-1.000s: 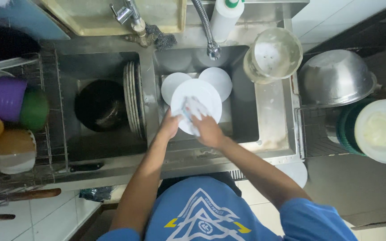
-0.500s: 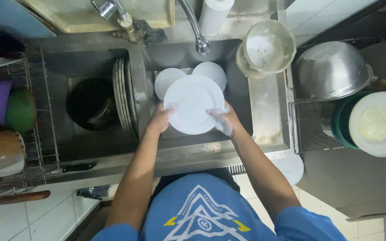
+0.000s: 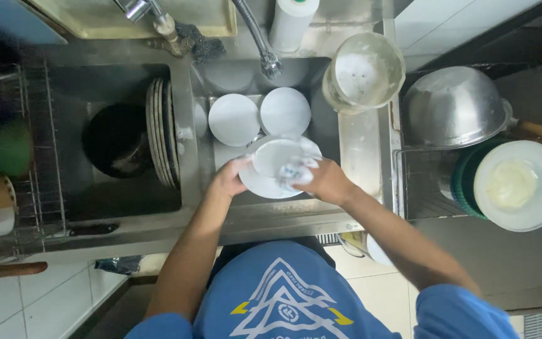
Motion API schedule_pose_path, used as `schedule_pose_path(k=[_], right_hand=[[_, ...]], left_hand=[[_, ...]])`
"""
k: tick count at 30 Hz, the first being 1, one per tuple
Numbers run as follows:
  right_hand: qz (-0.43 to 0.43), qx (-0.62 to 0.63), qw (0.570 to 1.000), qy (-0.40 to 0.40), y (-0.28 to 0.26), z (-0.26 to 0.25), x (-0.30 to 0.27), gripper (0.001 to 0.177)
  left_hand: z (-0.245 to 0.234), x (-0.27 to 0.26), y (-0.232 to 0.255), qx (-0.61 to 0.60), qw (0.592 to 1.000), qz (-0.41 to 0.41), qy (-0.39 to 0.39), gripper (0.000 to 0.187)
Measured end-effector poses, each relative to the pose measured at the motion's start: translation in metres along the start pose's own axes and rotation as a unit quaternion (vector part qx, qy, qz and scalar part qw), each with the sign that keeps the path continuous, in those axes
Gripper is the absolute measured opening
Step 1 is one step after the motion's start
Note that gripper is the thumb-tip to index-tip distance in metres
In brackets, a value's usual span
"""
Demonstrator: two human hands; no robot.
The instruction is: The person washes several white plates in a double-basin stainless steel sink using a blue sponge and running water. They scrub each plate, rinse it, and place it in the sink basin, repeating the process for multiple plates.
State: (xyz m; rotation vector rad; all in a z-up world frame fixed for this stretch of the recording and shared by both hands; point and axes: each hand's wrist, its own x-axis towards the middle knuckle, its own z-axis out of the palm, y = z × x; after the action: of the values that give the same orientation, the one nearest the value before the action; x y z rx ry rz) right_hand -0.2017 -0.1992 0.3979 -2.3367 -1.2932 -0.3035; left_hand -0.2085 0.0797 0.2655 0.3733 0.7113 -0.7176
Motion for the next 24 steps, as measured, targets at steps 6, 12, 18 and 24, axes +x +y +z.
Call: schedule_pose_path(k=[6,12,18,24], right_hand=[[-0.091,-0.026,0.995,-0.022,-0.008,-0.037,0.023,0.012],[-0.063,-0.012,0.988,-0.139,-0.016,-0.021,0.016,0.025],[0.166,-0.132,0.959,-0.188,0.035,-0.007,0.044,0.038],[0.141,-0.052,0.971,-0.188,0.026,0.073,0.052,0.060]], left_hand=[[0.028,-0.009,-0.008,0.023,0.996,-0.002,-0.086,0.036],[0.023,0.010,-0.018,0.022,0.994,0.094,-0.047,0.044],[0.043,-0.004,-0.026,0.077,0.978,0.191,0.015,0.066],[0.011,0.028,-0.041,0.245,0.939,0.235,0.063,0.062]])
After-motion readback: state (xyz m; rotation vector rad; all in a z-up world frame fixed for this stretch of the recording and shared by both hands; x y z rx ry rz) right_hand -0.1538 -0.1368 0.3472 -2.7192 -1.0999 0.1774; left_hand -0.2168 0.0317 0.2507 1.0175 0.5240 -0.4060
